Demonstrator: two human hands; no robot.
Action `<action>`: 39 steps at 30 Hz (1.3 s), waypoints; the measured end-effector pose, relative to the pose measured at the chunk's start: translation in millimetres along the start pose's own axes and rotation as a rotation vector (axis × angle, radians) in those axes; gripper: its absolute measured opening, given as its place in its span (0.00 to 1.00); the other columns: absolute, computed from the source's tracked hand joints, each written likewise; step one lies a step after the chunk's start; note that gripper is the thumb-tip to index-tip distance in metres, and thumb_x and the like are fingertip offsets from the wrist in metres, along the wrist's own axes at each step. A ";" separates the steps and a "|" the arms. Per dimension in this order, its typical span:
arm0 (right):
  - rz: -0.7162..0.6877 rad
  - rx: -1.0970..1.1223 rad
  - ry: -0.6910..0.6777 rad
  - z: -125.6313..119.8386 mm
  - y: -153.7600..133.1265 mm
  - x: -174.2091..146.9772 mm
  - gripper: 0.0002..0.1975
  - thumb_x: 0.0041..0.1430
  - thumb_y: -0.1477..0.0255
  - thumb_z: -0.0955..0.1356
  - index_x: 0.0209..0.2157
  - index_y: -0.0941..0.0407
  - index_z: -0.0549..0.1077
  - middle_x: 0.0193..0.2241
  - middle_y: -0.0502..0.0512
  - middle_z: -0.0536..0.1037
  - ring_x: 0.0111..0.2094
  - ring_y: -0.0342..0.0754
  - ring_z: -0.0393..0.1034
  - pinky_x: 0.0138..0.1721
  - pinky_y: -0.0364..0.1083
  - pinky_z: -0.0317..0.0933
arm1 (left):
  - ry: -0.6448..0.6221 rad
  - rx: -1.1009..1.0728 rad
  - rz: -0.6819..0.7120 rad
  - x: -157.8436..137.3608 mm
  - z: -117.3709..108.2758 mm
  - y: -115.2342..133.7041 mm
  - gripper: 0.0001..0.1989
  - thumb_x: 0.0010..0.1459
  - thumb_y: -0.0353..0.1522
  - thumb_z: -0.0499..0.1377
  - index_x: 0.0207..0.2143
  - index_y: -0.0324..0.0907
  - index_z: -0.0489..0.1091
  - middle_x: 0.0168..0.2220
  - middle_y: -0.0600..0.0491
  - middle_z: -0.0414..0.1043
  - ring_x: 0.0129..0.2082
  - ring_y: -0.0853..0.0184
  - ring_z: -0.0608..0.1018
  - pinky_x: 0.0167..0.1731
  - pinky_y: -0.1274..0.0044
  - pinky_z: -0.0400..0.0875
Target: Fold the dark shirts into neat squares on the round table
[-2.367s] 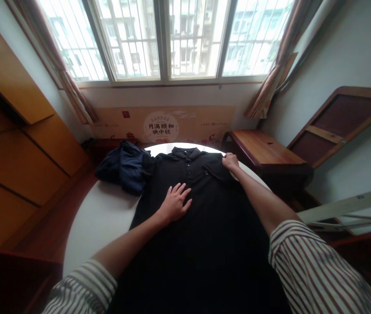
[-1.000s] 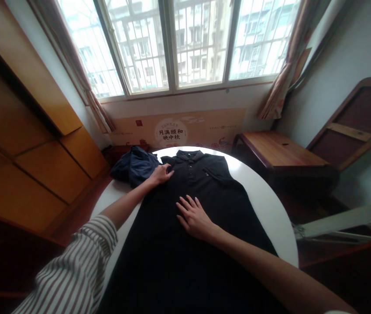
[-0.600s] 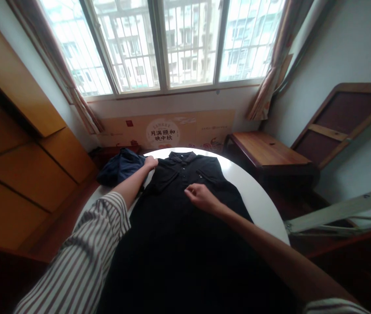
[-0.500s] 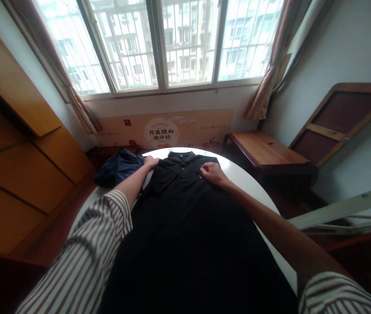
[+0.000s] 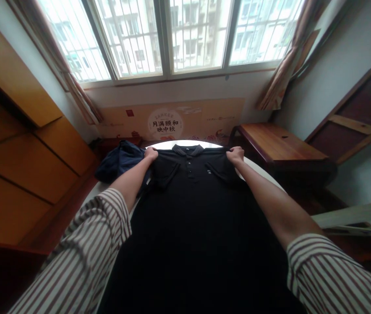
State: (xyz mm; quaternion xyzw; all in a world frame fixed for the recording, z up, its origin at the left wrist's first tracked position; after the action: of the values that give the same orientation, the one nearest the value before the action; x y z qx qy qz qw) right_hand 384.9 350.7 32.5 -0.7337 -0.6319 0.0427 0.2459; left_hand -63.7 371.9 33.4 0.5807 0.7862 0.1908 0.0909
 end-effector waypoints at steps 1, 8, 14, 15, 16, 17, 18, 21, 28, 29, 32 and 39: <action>0.019 -0.011 0.005 -1.4 1.8 -1.7 0.17 0.66 0.65 0.68 0.53 0.56 0.70 0.52 0.59 0.72 0.47 0.51 0.72 0.47 0.54 0.69 | -0.005 0.005 -0.001 0.8 -1.4 -1.0 0.16 0.56 0.26 0.56 0.47 0.42 0.74 0.50 0.47 0.76 0.51 0.60 0.77 0.49 0.74 0.70; -0.116 -0.081 -0.014 -2.7 -37.0 -25.3 0.22 0.68 0.65 0.61 0.56 0.64 0.69 0.58 0.72 0.67 0.58 0.62 0.60 0.56 0.54 0.56 | -0.009 0.045 0.235 -25.4 8.8 51.4 0.21 0.63 0.31 0.52 0.58 0.37 0.66 0.60 0.37 0.65 0.61 0.53 0.67 0.58 0.66 0.63; -0.285 -0.101 -0.287 46.1 -78.7 -30.4 0.26 0.67 0.56 0.60 0.61 0.52 0.68 0.63 0.59 0.65 0.62 0.62 0.58 0.62 0.60 0.52 | -0.234 0.082 0.500 -60.2 67.2 100.2 0.25 0.64 0.40 0.54 0.63 0.47 0.64 0.67 0.49 0.58 0.66 0.53 0.60 0.64 0.62 0.54; -0.267 -0.114 -0.312 52.4 -76.7 -29.7 0.29 0.66 0.53 0.59 0.63 0.50 0.65 0.65 0.59 0.62 0.64 0.66 0.54 0.62 0.67 0.47 | -0.255 0.099 0.490 -60.0 73.3 99.0 0.28 0.64 0.43 0.53 0.65 0.49 0.61 0.69 0.49 0.53 0.68 0.50 0.56 0.64 0.56 0.51; -0.244 -0.130 -0.335 57.8 -73.2 -29.0 0.31 0.66 0.50 0.59 0.65 0.49 0.62 0.68 0.58 0.57 0.66 0.69 0.49 0.61 0.72 0.42 | -0.272 0.118 0.478 -58.9 78.0 96.6 0.29 0.64 0.45 0.52 0.66 0.51 0.57 0.70 0.49 0.49 0.69 0.48 0.53 0.63 0.51 0.48; -0.219 -0.147 -0.358 62.0 -69.2 -28.3 0.33 0.65 0.48 0.58 0.67 0.47 0.59 0.69 0.57 0.53 0.67 0.71 0.44 0.60 0.77 0.36 | -0.285 0.137 0.469 -57.4 81.3 94.1 0.30 0.65 0.47 0.50 0.68 0.53 0.54 0.71 0.51 0.45 0.69 0.46 0.50 0.63 0.48 0.45; -0.196 -0.161 -0.381 65.1 -65.4 -27.9 0.34 0.65 0.46 0.56 0.68 0.45 0.56 0.70 0.55 0.49 0.68 0.72 0.38 0.59 0.79 0.31 | -0.294 0.155 0.464 -56.0 83.4 91.8 0.31 0.65 0.48 0.49 0.68 0.56 0.52 0.72 0.53 0.43 0.70 0.46 0.48 0.63 0.46 0.42; -0.157 -0.168 -0.438 67.1 -62.1 -30.2 0.36 0.65 0.44 0.53 0.69 0.44 0.50 0.72 0.52 0.42 0.70 0.72 0.30 0.59 0.79 0.25 | -0.298 0.178 0.459 -54.0 84.3 88.7 0.31 0.66 0.50 0.46 0.69 0.59 0.47 0.72 0.55 0.39 0.70 0.47 0.45 0.62 0.44 0.38; -0.419 -0.157 -0.346 18.2 -99.2 -103.3 0.29 0.69 0.58 0.59 0.67 0.53 0.58 0.69 0.59 0.54 0.69 0.65 0.42 0.62 0.75 0.34 | -0.258 0.180 0.483 -67.8 65.5 104.8 0.29 0.69 0.44 0.46 0.69 0.50 0.50 0.72 0.50 0.42 0.70 0.50 0.46 0.64 0.48 0.39; -0.489 -0.156 -0.362 7.7 -102.0 -128.1 0.28 0.68 0.59 0.61 0.66 0.54 0.60 0.68 0.60 0.55 0.69 0.65 0.44 0.62 0.75 0.35 | -0.198 0.162 0.516 -74.7 54.8 110.6 0.28 0.69 0.42 0.46 0.68 0.47 0.53 0.71 0.47 0.46 0.70 0.50 0.49 0.65 0.50 0.41; -0.697 -0.098 -0.401 -32.4 -99.7 -220.3 0.26 0.67 0.61 0.64 0.63 0.54 0.65 0.67 0.61 0.59 0.67 0.62 0.52 0.64 0.71 0.43 | -0.021 0.043 0.675 -121.3 13.3 120.5 0.22 0.68 0.34 0.48 0.62 0.39 0.63 0.65 0.41 0.59 0.65 0.54 0.62 0.63 0.60 0.54; -0.951 -0.008 -0.459 -105.0 -52.8 -435.8 0.34 0.61 0.58 0.69 0.66 0.53 0.61 0.66 0.60 0.61 0.66 0.62 0.55 0.62 0.63 0.58 | -0.295 -0.120 1.232 -386.6 -61.8 43.1 0.13 0.67 0.32 0.54 0.50 0.41 0.72 0.48 0.46 0.74 0.48 0.63 0.76 0.52 0.69 0.71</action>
State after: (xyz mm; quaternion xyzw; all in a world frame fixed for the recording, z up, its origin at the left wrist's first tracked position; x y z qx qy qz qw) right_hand 290.2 -90.5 38.2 -0.3385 -0.9328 0.0836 0.0907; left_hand 71.1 4.3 76.8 0.9406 0.2748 0.1699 0.1043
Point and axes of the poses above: each hand's wrist, its own x-axis towards the middle knuckle, its own z-axis out of the palm, y = z × x, the point moved 9 cm from there along x, towards the middle knuckle
